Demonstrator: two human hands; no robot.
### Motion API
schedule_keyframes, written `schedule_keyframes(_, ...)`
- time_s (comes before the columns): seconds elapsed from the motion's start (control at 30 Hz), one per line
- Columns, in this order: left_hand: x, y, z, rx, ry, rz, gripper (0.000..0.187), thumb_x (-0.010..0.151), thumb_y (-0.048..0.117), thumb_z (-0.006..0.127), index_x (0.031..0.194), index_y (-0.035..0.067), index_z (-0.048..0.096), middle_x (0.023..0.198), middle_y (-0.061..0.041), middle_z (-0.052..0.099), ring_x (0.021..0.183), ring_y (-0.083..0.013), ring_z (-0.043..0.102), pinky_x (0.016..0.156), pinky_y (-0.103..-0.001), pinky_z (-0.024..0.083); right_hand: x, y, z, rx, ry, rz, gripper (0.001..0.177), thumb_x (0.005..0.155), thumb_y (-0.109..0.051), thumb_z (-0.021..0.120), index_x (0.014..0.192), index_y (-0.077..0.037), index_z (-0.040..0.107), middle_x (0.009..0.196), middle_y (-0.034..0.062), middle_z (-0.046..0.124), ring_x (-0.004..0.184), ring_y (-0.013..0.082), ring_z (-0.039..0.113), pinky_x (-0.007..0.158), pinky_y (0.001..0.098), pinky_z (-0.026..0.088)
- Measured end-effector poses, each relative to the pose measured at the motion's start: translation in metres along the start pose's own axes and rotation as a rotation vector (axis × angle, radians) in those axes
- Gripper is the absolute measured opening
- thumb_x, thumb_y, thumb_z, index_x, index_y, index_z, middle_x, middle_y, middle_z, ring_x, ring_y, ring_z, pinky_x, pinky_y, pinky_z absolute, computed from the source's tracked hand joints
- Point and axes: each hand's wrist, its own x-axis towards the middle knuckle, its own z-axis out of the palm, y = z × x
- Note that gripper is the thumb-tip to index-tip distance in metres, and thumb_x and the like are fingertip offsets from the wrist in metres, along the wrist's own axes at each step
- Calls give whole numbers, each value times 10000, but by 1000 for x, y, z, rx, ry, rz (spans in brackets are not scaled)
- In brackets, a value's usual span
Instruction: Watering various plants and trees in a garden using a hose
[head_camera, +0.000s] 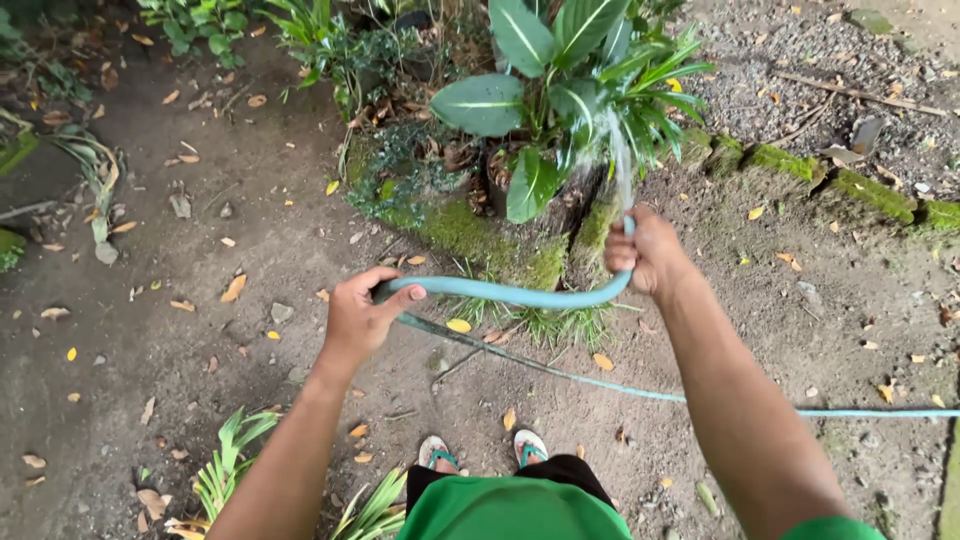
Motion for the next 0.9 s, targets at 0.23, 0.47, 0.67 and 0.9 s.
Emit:
schedule_keyframes(0.23,24,21,7,131,45,-8,281,767,328,843,721,81,716,513,-97,594,482,-116,537,464,-219,378,-2,-83,70,-132,122,-321,204,995,-209,383,933,-17,415,615,50,444,384,37,387,267,186,334)
schedule_keyframes(0.47,34,53,9,77,55,43,299,806,335,797,669,87,700,531,-140,648,533,-148,685,458,-179,443,36,-130,106,-273,149,-414,253,964,-239,445,974,14,442,654,119,554,404,146,519,306,230,410)
schedule_keyframes(0.67,12,34,14,40,-64,-37,331,825,335,737,714,26,701,481,-128,601,447,-174,585,433,-265,432,6,-130,128,-393,120,-323,298,930,-356,389,952,-66,454,715,59,514,426,117,492,324,220,394)
schedule_keyframes(0.9,-5,3,19,138,-261,-56,427,927,409,626,747,27,687,519,-113,615,450,-174,567,434,-258,417,11,-111,130,-309,161,-308,309,945,-314,386,949,-24,494,644,2,418,411,49,413,347,205,355)
